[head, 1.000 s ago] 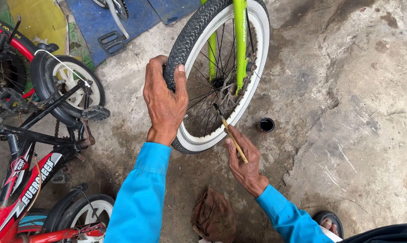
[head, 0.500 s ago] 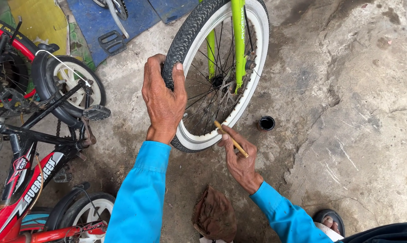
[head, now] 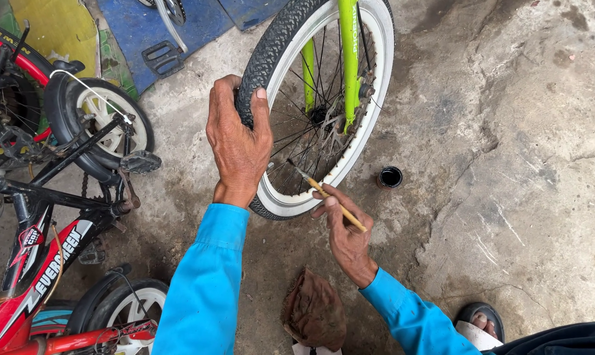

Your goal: The person holds the front wheel of a green bicycle steady with one hand and uses a small brush to apply dark paint to the white rim, dipping the brush into a small can on the ground between strokes. They rotate the wheel to reach new sections of the rim and continue painting around it.

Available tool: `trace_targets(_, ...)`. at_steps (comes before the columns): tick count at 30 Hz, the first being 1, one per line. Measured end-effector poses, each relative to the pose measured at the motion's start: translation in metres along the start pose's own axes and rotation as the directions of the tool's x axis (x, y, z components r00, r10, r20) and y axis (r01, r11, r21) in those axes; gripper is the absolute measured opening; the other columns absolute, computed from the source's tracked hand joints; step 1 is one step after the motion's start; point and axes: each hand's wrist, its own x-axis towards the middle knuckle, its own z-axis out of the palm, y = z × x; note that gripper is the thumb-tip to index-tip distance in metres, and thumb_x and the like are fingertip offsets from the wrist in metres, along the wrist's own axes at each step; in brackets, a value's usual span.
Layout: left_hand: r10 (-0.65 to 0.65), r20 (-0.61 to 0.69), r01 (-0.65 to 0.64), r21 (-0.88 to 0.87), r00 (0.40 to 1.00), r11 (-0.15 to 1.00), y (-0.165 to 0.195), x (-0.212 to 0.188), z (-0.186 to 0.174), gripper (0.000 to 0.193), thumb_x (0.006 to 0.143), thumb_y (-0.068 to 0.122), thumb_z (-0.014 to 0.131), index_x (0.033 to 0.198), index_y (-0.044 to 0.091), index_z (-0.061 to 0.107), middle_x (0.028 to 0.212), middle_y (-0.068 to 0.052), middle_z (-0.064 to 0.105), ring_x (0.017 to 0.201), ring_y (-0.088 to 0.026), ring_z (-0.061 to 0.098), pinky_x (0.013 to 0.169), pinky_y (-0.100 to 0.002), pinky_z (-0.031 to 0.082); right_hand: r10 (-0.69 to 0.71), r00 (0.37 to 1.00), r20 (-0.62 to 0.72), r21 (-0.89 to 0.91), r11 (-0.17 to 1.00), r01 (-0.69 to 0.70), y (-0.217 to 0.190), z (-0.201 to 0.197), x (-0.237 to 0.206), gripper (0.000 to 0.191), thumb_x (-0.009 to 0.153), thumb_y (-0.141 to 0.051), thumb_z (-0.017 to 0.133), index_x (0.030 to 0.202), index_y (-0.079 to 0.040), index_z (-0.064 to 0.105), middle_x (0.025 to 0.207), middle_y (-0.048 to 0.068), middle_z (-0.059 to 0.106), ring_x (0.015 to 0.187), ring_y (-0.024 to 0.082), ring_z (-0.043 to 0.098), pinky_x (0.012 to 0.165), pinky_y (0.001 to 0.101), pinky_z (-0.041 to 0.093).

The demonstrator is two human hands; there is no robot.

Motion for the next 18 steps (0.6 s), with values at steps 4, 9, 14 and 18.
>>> trace_targets(4,-0.021,0.006,0.021,-0.002,1.000,1.000,-0.0006,-0.0010,0.0005,0.025,0.111,0.018,0.061,0.124,-0.001,0.053,0.112,-0.021,0.061,0.104,-0.031,0.067,0.090,-0.048,0.054,0.060,0.992,-0.111,0.008,0.998,-0.059,0.0017,-0.0008,0.0040,0.042,0.107,-0.030,0.056,0.135,0.000,0.065,0.111,0.013,0.079,0.071,0.010,0.070,0.047,0.0252,0.047)
trace_targets(9,-0.024,0.015,0.025,-0.005,1.000,1.000,-0.0014,0.0006,0.0012,0.025,0.111,0.018,0.060,0.124,-0.001,0.053,0.112,-0.020,0.061,0.104,-0.030,0.067,0.089,-0.048,0.053,0.064,0.997,-0.049,-0.013,0.998,-0.064,0.0004,0.0028,0.0049,0.043,0.106,-0.031,0.057,0.135,0.000,0.067,0.110,0.012,0.080,0.068,0.009,0.067,0.047,0.0254,0.046)
trace_targets(14,-0.016,0.009,0.016,0.005,1.000,1.000,-0.0024,0.0004,0.0009,0.024,0.111,0.018,0.060,0.125,-0.001,0.053,0.112,-0.020,0.061,0.103,-0.030,0.067,0.090,-0.048,0.053,0.046,0.999,-0.009,0.013,0.999,-0.046,-0.0053,0.0033,-0.0020,0.040,0.107,-0.031,0.059,0.129,0.001,0.072,0.106,0.013,0.082,0.074,0.011,0.073,0.051,0.0243,0.051)
trace_targets(18,-0.001,0.009,0.001,0.002,1.000,1.000,-0.0027,0.0002,0.0007,0.024,0.111,0.017,0.060,0.125,-0.001,0.053,0.111,-0.020,0.060,0.103,-0.030,0.066,0.089,-0.047,0.053,0.085,0.992,-0.092,0.079,0.994,-0.078,-0.0063,0.0044,0.0006,0.040,0.106,-0.031,0.057,0.130,-0.001,0.068,0.107,0.012,0.080,0.076,0.011,0.074,0.051,0.0235,0.052)
